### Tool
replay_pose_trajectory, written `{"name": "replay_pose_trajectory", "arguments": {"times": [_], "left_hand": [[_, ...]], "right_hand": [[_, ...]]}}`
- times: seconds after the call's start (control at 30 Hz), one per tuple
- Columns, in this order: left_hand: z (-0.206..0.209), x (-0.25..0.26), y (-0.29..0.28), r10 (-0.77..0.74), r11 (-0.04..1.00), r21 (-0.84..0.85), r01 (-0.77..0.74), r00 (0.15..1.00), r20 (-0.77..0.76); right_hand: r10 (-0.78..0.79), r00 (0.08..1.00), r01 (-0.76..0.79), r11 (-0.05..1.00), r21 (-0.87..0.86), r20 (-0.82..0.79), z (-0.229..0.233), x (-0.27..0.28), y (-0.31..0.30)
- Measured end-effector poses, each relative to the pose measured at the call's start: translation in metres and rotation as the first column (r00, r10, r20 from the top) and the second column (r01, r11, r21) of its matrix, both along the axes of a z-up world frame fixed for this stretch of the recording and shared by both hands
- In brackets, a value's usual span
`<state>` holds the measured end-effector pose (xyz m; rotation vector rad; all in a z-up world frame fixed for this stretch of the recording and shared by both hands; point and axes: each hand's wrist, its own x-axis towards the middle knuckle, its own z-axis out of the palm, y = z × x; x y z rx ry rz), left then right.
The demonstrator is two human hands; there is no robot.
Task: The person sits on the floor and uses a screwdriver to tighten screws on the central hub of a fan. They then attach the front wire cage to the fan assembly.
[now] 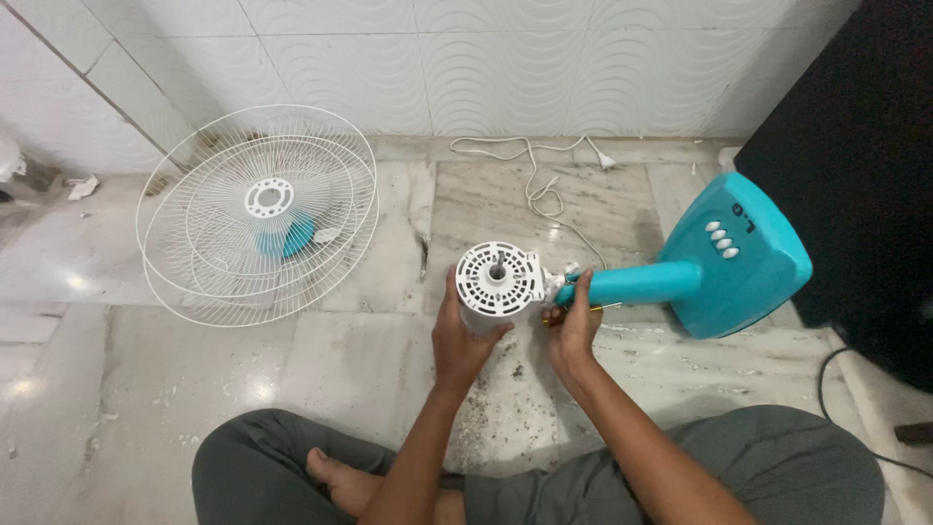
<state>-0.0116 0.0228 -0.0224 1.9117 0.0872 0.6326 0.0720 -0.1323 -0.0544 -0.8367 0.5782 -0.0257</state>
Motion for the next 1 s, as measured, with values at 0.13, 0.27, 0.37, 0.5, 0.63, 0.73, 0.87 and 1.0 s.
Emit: {"name": "replay_pose_trajectory", "arguments": {"times": [0.13, 0.27, 0.37, 0.5, 0.63, 0.73, 0.87, 1.0], "left_hand": [[0.001, 0.011, 0.018, -0.015, 1.000, -0.008, 0.015, 1.000, -0.012], [-0.002, 0.014, 0.017, -0.013, 0.999, -0.041, 0.013, 1.000, -0.001], [0.000, 0.017, 0.018, -0.023, 0.999, -0.039, 0.024, 1.000, 0.014], [-0.002, 0.019, 0.017, -0.035, 0.997, -0.061, 0.035, 0.999, -0.005], [-0.006, 0.025, 0.013, 0.012, 0.998, -0.065, -0.009, 0.999, 0.045], [-0.009, 0.028, 0.013, 0.025, 0.999, -0.048, -0.023, 0.999, 0.040], [-0.011, 0.027, 0.014, 0.026, 0.999, -0.025, -0.024, 0.996, 0.088], [-0.013, 0.026, 0.016, -0.008, 0.996, -0.092, 0.009, 1.000, 0.005]], "right_hand": [[0.085, 0.996, -0.085, 0.996, 0.030, 0.024, -0.006, 0.004, 0.002], [0.117, 0.991, -0.119, 0.992, 0.030, 0.062, -0.026, 0.010, -0.002], [0.055, 0.998, -0.057, 0.991, 0.120, 0.024, -0.041, 0.017, 0.000], [0.054, 0.997, -0.064, 0.983, 0.174, 0.061, -0.052, 0.019, -0.001], [0.077, 0.995, -0.085, 0.989, 0.118, 0.071, -0.040, 0.012, 0.002], [0.084, 0.996, -0.085, 0.986, 0.144, 0.013, -0.026, 0.005, 0.007], [0.055, 0.985, -0.025, 0.984, 0.175, -0.166, -0.021, -0.004, 0.011], [0.175, 0.961, -0.141, 0.976, 0.167, -0.213, -0.045, -0.009, 0.014]]}}
